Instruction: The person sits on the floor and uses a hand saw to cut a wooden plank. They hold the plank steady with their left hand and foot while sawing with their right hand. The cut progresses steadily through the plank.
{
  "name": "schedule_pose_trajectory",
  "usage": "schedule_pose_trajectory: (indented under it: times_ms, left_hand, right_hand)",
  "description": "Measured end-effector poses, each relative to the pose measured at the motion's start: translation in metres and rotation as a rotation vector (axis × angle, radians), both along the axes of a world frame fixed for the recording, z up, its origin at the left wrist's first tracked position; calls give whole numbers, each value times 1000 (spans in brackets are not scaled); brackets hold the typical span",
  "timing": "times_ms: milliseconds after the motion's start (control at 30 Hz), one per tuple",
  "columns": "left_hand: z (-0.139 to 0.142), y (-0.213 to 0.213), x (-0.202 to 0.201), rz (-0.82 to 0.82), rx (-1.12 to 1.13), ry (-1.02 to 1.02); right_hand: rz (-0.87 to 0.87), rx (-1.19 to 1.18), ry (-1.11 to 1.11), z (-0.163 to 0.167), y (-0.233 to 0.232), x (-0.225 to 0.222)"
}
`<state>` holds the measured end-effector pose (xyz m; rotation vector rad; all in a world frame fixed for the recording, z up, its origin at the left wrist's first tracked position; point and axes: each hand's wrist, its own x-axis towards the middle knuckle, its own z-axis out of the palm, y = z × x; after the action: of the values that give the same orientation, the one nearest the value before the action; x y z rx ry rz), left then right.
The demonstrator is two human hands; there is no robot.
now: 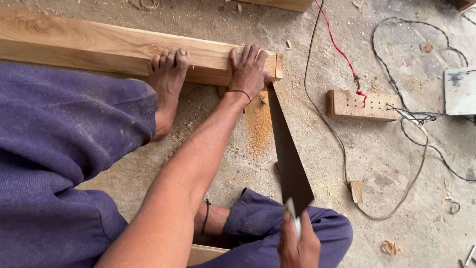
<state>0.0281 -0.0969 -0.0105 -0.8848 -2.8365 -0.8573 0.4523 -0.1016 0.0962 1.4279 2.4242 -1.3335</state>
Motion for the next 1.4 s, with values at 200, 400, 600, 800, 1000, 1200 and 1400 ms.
schedule_pose_trajectory:
  times_ms: [200,400,600,800,1000,1200,1400]
  left_hand:
    - [-10,8,-7,17,-5,5]
    - [-15,6,-15,19,-87,56]
    - [0,4,-7,22,-23,-33]
    - [2,4,-2,22,23,43]
    - [-6,5,-9,15,-41,53]
    - [-6,6,-9,16,19,2]
    - [0,7,-4,54,21,29]
  right_hand:
    - [281,254,357,-5,11,-98]
    - [235,159,317,16,18,-206]
    - [188,167,163,11,-1,-54]
    - [228,275,246,17,5,-84]
    - [308,337,336,17,20,-209]
    - [211,256,164,2,13,-69]
    - [61,143,147,10,5,-57]
